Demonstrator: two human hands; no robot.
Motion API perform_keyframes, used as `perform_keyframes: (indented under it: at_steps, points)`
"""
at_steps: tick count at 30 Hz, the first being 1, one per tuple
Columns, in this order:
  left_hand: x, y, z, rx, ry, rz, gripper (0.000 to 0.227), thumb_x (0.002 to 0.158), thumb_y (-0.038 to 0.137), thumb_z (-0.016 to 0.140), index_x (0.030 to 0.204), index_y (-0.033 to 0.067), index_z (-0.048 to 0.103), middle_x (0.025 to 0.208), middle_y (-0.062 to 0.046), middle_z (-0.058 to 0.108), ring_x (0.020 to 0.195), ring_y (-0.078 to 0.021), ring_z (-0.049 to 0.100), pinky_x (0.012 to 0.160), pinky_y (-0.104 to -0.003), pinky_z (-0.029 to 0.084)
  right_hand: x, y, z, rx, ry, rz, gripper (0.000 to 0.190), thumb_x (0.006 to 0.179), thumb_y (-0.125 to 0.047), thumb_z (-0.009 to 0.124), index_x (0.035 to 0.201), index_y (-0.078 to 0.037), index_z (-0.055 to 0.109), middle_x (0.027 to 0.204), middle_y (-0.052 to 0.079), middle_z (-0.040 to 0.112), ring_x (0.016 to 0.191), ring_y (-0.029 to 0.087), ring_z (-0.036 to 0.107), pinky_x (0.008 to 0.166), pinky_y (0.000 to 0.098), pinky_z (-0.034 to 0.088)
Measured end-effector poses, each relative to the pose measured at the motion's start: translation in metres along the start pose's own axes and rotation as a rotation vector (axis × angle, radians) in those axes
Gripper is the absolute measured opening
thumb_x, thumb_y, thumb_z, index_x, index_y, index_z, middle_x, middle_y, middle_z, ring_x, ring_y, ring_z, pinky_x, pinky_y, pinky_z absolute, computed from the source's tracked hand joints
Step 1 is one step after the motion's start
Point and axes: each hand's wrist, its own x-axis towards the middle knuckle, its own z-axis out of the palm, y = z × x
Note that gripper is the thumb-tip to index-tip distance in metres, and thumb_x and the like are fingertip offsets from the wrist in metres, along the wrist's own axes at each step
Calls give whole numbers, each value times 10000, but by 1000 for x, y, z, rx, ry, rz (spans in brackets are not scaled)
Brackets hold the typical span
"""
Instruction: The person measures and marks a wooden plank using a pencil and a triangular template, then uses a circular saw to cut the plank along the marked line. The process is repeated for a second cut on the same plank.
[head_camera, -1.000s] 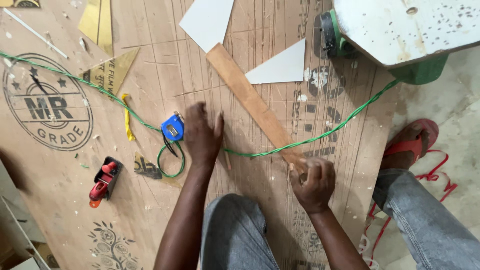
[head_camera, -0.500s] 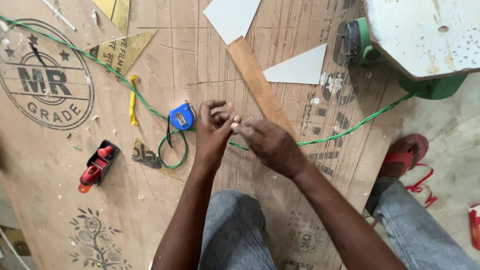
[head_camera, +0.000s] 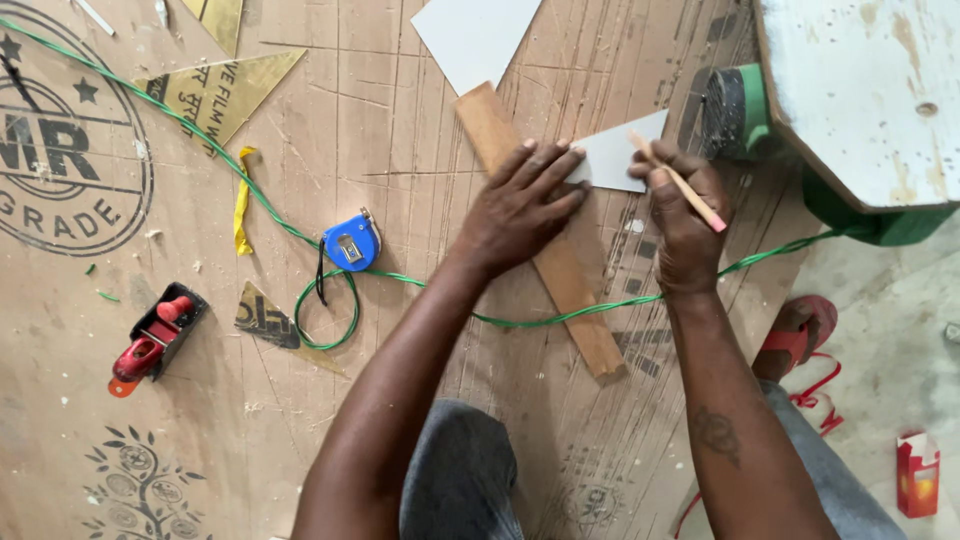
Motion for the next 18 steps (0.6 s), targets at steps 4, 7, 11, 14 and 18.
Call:
perform_keyframes:
  at_steps: [4,7,11,14,18]
  points:
    - [-17,-29,-4,13,-103,36,230,992,303,638,1213,239,637,1518,-16,558,1477,-242,461,1301,-477,238,13,23,2,195,-29,121,165,1059,-103,620,1160,21,584,1009,113,685,922,186,699,893,344,609]
    - [-6,-21,7,104,-176,17,340,1012,331,623,1330,210,641,1470,-66,561,1448,-261,459,1297,-463,235,24,28,-10,85,-56,134,190,1029,-95,562,1184,-2,619,1004,93,710,878,143,664,821,283,554]
    - [-6,-12,6,-49,-4,-38,447,1030,360,621,1456,225,618,1451,-96,546,1399,-289,459,1273,-464,251,23,39,-18,-394,-127,-113,124,1041,-31,644,1152,17,614,982,110,652,866,129,602,845,294,524]
    - [0,-18,1,11,34,11,425,984,361,638,1388,228,642,1493,-66,550,1399,-267,471,1253,-456,278,25,43,-15,-232,-58,-36,163,1060,-59,658,1170,24,570,1051,102,622,909,128,609,820,295,525]
    - [0,-24,0,-20,38,14,278,1002,289,658,1269,229,702,1465,-33,594,1383,-227,497,1238,-439,318,22,38,-11,15,-87,90,214,1061,-77,592,1256,11,609,1132,122,700,1026,147,672,911,290,562]
